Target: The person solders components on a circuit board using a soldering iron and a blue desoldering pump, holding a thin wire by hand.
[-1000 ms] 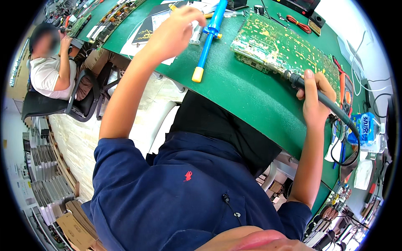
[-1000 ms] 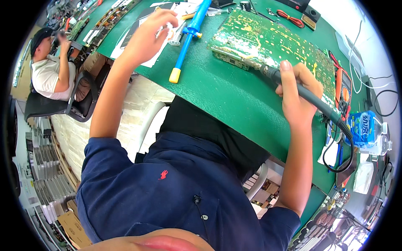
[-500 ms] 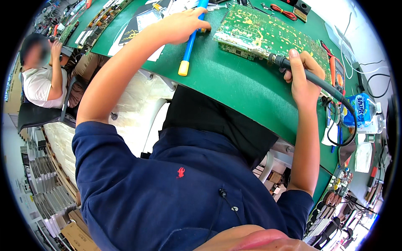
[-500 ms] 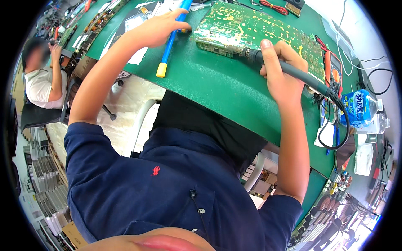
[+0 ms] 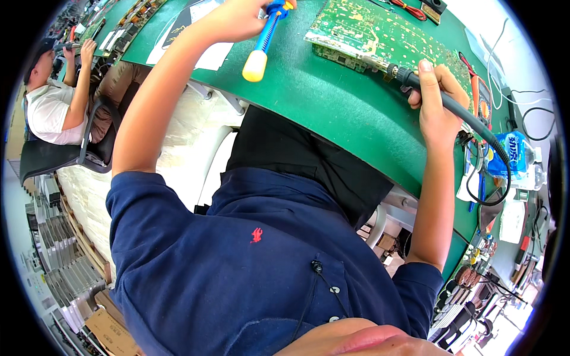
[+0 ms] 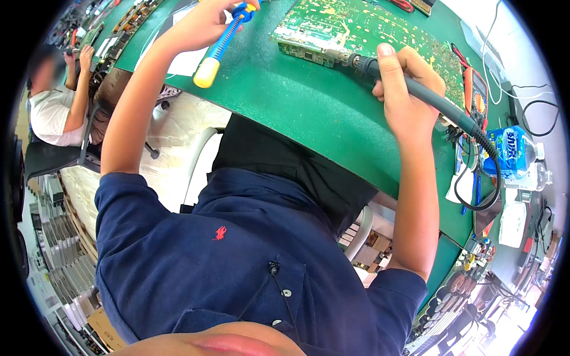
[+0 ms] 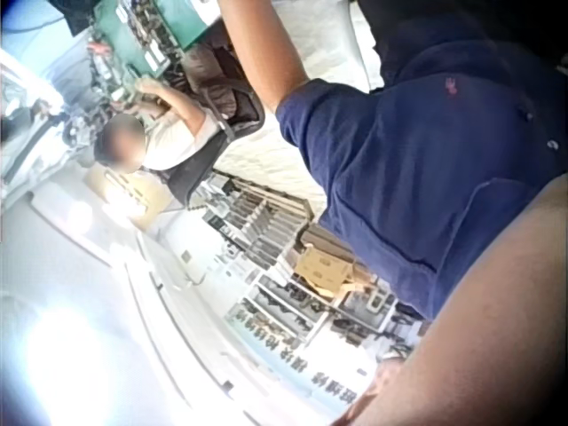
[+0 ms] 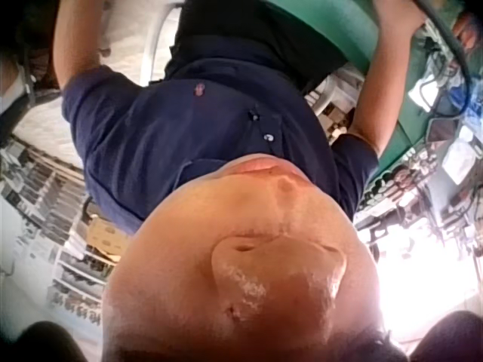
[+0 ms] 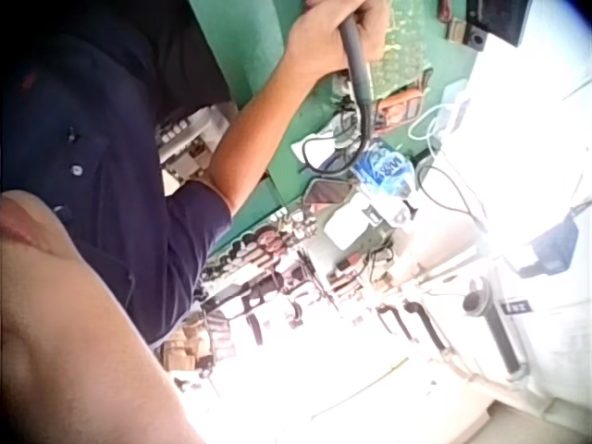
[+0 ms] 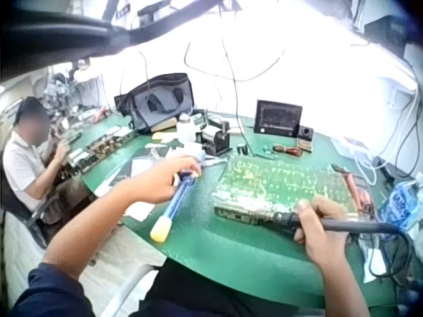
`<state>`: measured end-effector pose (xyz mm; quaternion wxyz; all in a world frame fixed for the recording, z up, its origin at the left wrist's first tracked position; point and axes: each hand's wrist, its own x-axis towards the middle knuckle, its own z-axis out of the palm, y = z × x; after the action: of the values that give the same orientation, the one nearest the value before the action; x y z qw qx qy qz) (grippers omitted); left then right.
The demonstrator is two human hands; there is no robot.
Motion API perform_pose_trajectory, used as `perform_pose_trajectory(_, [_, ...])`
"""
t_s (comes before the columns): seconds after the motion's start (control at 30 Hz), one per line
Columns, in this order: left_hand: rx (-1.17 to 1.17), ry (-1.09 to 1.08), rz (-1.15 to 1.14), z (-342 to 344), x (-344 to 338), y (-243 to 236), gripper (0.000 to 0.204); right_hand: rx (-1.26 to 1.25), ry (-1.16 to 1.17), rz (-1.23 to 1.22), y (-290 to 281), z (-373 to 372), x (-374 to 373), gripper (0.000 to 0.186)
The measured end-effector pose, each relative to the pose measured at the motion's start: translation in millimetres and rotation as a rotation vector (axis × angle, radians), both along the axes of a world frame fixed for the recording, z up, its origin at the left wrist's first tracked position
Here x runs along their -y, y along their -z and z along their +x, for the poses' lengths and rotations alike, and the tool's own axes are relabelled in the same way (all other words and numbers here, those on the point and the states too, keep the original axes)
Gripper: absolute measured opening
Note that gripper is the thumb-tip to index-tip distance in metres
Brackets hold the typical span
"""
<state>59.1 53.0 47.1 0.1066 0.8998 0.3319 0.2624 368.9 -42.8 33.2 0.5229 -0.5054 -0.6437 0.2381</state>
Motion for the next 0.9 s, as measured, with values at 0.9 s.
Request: perform_pose_trajectory(0.9, [1.489, 0.384, -0.250, -17.9, 41.3, 81.6, 0.048, 0.061, 0.183, 0.001, -3.9, -19.4, 0.5, 0.030])
